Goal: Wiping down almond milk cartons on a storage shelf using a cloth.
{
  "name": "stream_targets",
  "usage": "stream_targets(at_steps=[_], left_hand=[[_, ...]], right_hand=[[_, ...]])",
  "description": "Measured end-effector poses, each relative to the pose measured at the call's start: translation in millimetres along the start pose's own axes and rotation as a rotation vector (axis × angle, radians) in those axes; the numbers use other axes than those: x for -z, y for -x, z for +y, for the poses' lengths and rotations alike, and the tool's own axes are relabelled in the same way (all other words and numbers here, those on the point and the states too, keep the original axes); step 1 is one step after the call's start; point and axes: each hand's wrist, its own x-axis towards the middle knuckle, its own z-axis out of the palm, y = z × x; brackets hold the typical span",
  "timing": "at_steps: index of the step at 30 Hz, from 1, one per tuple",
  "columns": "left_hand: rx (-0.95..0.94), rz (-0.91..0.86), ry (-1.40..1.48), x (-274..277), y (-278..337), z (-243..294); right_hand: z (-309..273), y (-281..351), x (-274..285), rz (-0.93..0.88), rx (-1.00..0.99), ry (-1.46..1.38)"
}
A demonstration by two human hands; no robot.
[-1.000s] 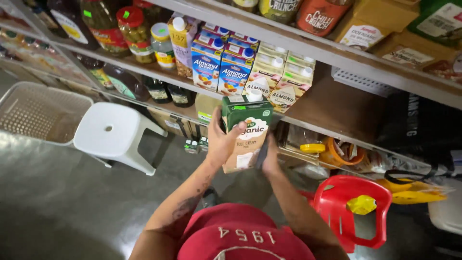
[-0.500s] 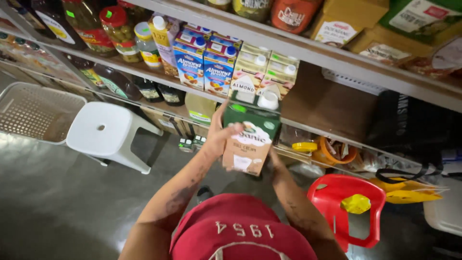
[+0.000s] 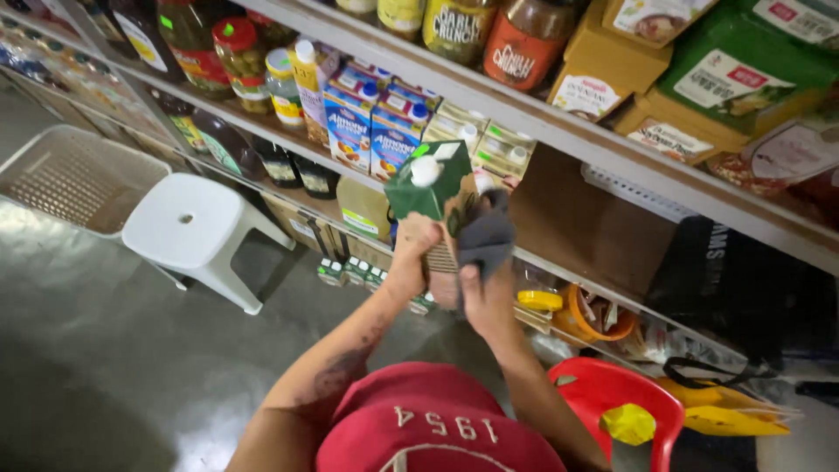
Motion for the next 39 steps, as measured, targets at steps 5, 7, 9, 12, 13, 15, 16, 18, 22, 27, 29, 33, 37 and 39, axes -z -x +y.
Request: stream_targets(at_steps=[5,7,9,12,13,15,16,18,22,27,29,33,37,39], left_hand=[[0.381,-0.088,0.187,-0.1,18.3,-4.6],[0.409,-0.028,0.240,-34.1,33.5,28.5],[0.433,0.026,0.291,-31.1,37.0,29.8],[0.281,0.021,0.220,3.6,11.4,12.1],[0.282,-0.066,0.263,-0.3,-2.3,25.8],[0.284,-0.154,0.307,6.3,-21.4,25.6],[0.165,-0.121,0.035,16.5,-27.0,11.9],[0.058,-0.086,-0.242,-0.3,-17.6,30.1],[0.077,-0.210,-0.303,-54.2,-6.7,77.9],[0.149,-0.138,-0.241,-60.0,18.3,66.4],[0.252,-0.084,-0.119,-51.0,14.7,53.9],[0.260,-0.174,-0.149,-55.0,-11.8,59.5],[0.260,-0.300,0.175,-14.6,-39.6,3.7],[0.264,-0.302,0.192,-10.3,-48.1,2.6]], right_hand=[[-96.9,-71.8,31.4,0.012,0.436,0.049],[-78.8,-78.2,34.1,0.028,0.345,-0.023],[-61.0,-72.5,26.6,0.051,0.259,-0.097],[-11.5,-37.4,1.1,0.121,-0.541,-0.857],[19.3,-17.0,-7.3,0.089,-0.825,-0.917],[53.2,7.7,-23.5,0.057,-1.112,-0.968],[56.2,11.7,-31.1,0.148,-1.072,-1.120],[47.8,19.6,-32.5,0.249,-1.039,-1.270],[51.9,4.3,-18.9,0.304,-0.496,-0.581],[35.6,-26.4,19.4,0.343,-0.230,-0.377],[80.5,-26.4,13.4,0.274,-0.504,-0.281],[-2.8,-24.4,-5.9,0.172,-0.775,-0.528],[9.0,-25.2,-24.2,0.317,-0.776,-0.756],[19.7,-18.6,-33.4,0.384,-0.784,-0.847]])
